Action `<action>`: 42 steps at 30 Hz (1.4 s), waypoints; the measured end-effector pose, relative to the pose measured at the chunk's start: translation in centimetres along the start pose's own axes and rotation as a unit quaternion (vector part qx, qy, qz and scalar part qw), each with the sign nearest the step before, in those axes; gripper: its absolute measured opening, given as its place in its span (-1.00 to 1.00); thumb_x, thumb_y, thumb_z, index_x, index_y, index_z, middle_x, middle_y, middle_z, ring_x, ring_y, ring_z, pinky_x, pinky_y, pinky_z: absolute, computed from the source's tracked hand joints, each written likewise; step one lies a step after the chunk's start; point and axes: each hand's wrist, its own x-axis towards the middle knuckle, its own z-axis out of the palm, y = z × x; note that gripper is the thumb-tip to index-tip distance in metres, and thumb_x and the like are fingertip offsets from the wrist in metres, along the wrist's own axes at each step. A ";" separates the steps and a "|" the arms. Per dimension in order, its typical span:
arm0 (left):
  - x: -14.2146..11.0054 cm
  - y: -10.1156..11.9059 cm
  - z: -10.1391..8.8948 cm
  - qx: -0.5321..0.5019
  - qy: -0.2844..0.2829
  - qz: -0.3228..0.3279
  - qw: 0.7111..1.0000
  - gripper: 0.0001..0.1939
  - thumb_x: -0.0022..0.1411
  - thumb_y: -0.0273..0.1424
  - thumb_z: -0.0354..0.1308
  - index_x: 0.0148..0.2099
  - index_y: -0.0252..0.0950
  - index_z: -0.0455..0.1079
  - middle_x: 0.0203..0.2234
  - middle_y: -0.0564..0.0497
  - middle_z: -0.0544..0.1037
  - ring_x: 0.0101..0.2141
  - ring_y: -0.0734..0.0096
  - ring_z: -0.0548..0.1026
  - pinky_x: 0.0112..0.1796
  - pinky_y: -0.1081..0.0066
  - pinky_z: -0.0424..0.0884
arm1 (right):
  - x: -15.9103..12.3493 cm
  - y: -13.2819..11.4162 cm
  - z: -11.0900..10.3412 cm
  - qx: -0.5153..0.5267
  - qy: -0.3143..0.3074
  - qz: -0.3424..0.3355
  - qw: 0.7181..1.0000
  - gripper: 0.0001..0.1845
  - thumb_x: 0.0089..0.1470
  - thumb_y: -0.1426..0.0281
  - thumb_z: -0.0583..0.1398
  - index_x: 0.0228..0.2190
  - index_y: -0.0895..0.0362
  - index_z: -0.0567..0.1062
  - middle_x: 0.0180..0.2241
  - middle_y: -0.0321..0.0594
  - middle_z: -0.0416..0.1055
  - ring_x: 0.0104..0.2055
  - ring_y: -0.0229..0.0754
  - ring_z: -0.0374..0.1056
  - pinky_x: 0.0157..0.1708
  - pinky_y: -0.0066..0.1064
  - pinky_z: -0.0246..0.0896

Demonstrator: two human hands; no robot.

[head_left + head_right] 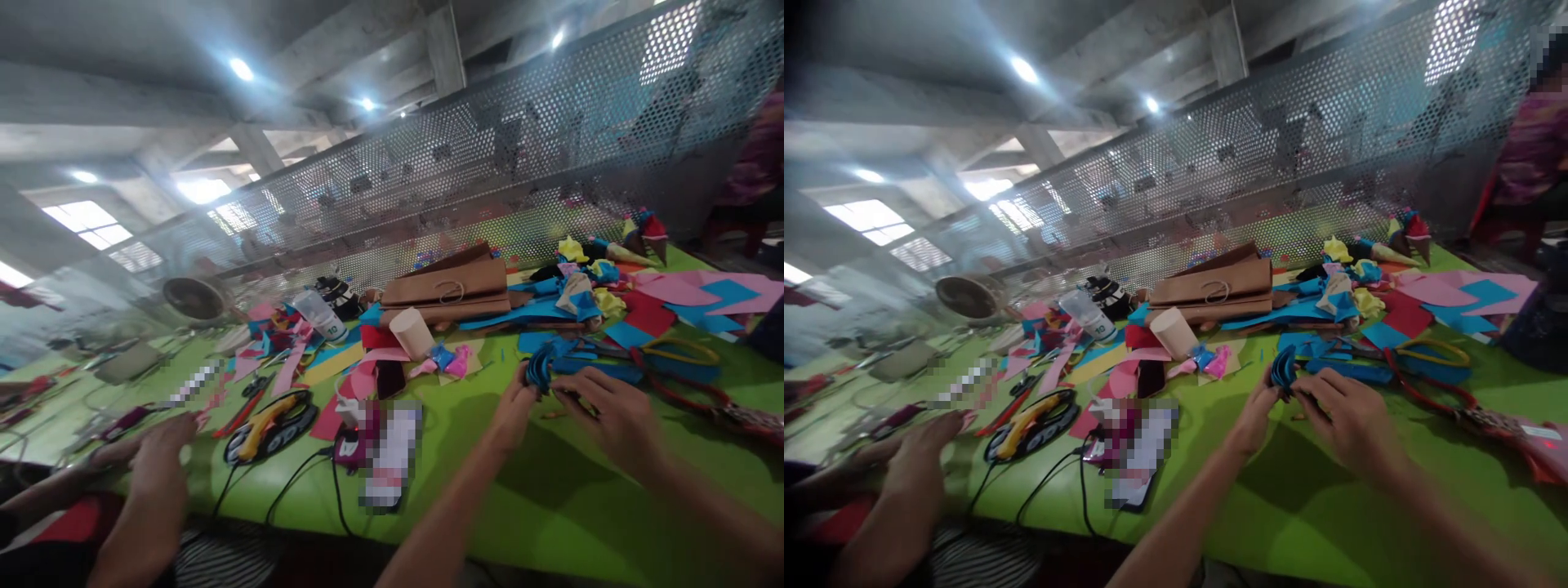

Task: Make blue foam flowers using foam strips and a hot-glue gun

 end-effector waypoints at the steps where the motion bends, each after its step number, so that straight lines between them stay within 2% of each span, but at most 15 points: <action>1: 0.0 -0.1 0.0 0.001 0.000 0.004 1.000 -0.63 0.21 -0.31 0.11 0.04 -0.31 0.41 -0.25 -0.03 0.44 -0.24 0.30 0.31 -0.12 0.32 0.31 | -0.1 0.0 0.2 -0.003 -0.002 -0.001 1.000 -0.85 0.36 0.43 0.21 -0.08 0.06 0.56 -0.26 -0.21 0.56 -0.29 -0.17 0.50 -0.27 -0.37 0.31; 4: -0.1 -0.2 0.0 -0.001 -0.007 0.016 1.000 -0.61 0.23 -0.29 0.12 0.08 -0.29 0.40 -0.20 -0.05 0.47 -0.21 0.28 0.33 -0.06 0.29 0.32 | -0.4 -0.1 0.7 -0.029 0.005 0.004 1.000 -0.82 0.38 0.41 0.18 -0.06 0.06 0.57 -0.25 -0.19 0.57 -0.30 -0.15 0.51 -0.29 -0.35 0.29; 9: -0.4 -0.1 0.2 -0.001 -0.024 0.040 0.999 -0.60 0.23 -0.30 0.13 0.10 -0.28 0.38 -0.08 -0.09 0.49 -0.03 0.15 0.38 0.13 0.19 0.26 | -0.5 -0.2 1.0 -0.059 0.011 0.010 0.998 -0.81 0.41 0.37 0.14 -0.16 0.08 0.57 -0.28 -0.19 0.57 -0.34 -0.15 0.51 -0.32 -0.34 0.26; 14: -0.5 0.2 0.5 -0.011 -0.027 0.040 0.999 -0.61 0.21 -0.31 0.16 0.08 -0.29 0.37 -0.08 -0.09 0.49 0.02 0.11 0.39 0.17 0.14 0.25 | -0.5 -0.3 1.2 -0.054 0.006 0.017 0.998 -0.82 0.41 0.36 0.14 -0.19 0.07 0.55 -0.31 -0.21 0.56 -0.35 -0.17 0.50 -0.32 -0.36 0.25; 20: -0.6 0.3 0.5 -0.002 -0.039 0.029 0.999 -0.58 0.25 -0.33 0.15 0.14 -0.31 0.35 -0.01 -0.12 0.50 0.07 0.13 0.40 0.21 0.16 0.25 | -0.4 -0.4 1.0 -0.078 0.005 0.005 0.997 -0.84 0.40 0.39 0.14 -0.19 0.07 0.54 -0.31 -0.20 0.56 -0.35 -0.17 0.49 -0.35 -0.35 0.25; 25: -0.8 0.4 0.6 0.013 -0.006 0.014 1.000 -0.54 0.35 -0.12 0.15 0.15 -0.30 0.38 0.02 -0.13 0.51 0.07 0.14 0.41 0.20 0.18 0.26 | -0.5 -0.4 1.2 -0.091 0.014 -0.013 0.996 -0.86 0.34 0.44 0.14 -0.21 0.07 0.52 -0.31 -0.20 0.56 -0.40 -0.16 0.45 -0.40 -0.33 0.19; 29: -0.9 0.3 0.6 0.025 0.015 -0.006 1.000 -0.47 0.38 0.02 0.10 0.13 -0.29 0.44 0.01 -0.11 0.52 0.06 0.15 0.41 0.19 0.20 0.26 | -0.7 -0.3 1.2 -0.072 -0.012 -0.008 0.997 -0.89 0.32 0.45 0.15 -0.20 0.05 0.49 -0.34 -0.25 0.51 -0.40 -0.15 0.42 -0.39 -0.32 0.17; 36: -0.9 0.2 0.5 0.039 0.017 -0.001 0.999 -0.45 0.41 0.03 0.05 0.13 -0.31 0.47 -0.03 -0.11 0.54 -0.05 0.21 0.41 0.06 0.25 0.33 | -0.7 -0.4 1.2 -0.059 -0.011 -0.008 0.998 -0.90 0.33 0.45 0.15 -0.20 0.04 0.47 -0.35 -0.25 0.51 -0.39 -0.16 0.41 -0.38 -0.32 0.14; 42: -0.8 0.1 0.6 0.027 0.008 0.008 1.000 -0.41 0.40 0.07 0.04 0.10 -0.34 0.48 -0.15 -0.09 0.52 -0.20 0.30 0.38 -0.10 0.32 0.35 | -0.7 -0.6 1.1 -0.088 -0.002 -0.024 0.996 -0.91 0.32 0.43 0.16 -0.18 0.06 0.48 -0.33 -0.22 0.55 -0.37 -0.15 0.44 -0.32 -0.31 0.21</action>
